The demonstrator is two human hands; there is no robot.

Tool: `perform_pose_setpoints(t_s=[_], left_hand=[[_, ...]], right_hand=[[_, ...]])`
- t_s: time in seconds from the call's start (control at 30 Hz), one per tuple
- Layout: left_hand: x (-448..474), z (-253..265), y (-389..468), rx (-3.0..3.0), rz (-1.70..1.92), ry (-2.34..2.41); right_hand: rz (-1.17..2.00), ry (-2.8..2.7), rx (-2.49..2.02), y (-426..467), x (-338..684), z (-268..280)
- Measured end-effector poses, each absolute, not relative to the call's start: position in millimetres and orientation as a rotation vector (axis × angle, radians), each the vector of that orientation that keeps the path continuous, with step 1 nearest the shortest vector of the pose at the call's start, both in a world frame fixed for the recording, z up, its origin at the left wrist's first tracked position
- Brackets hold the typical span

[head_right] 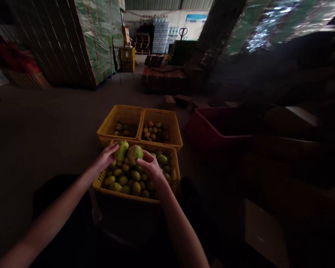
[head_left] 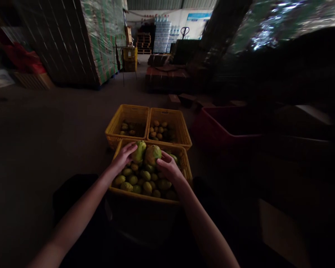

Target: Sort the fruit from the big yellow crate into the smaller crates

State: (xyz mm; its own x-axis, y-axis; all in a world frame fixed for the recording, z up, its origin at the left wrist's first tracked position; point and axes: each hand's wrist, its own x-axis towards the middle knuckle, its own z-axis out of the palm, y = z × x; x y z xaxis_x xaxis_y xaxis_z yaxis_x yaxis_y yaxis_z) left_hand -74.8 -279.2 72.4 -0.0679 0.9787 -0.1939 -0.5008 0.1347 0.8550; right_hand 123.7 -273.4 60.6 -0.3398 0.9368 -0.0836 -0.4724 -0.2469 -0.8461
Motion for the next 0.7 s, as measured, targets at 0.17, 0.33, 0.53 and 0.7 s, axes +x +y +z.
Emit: perform_pose_setpoints(t_s=[0.17, 0.33, 0.53, 0.7], left_hand=[[-65, 73, -283, 0.642, 1.165, 0.813], [-49, 73, -286, 0.421, 1.171, 0.639], [-34, 76, -280, 0.228, 1.289, 0.424], [-28, 70, -275, 0.216, 1.225, 0.352]], right_hand=[[1.918, -0.777, -0.554, -277, 120, 63], [1.989, -0.390, -0.400, -279, 116, 61], [1.924, -0.244, -0.381, -277, 126, 68], [1.914, -0.353, -0.417, -277, 131, 71]])
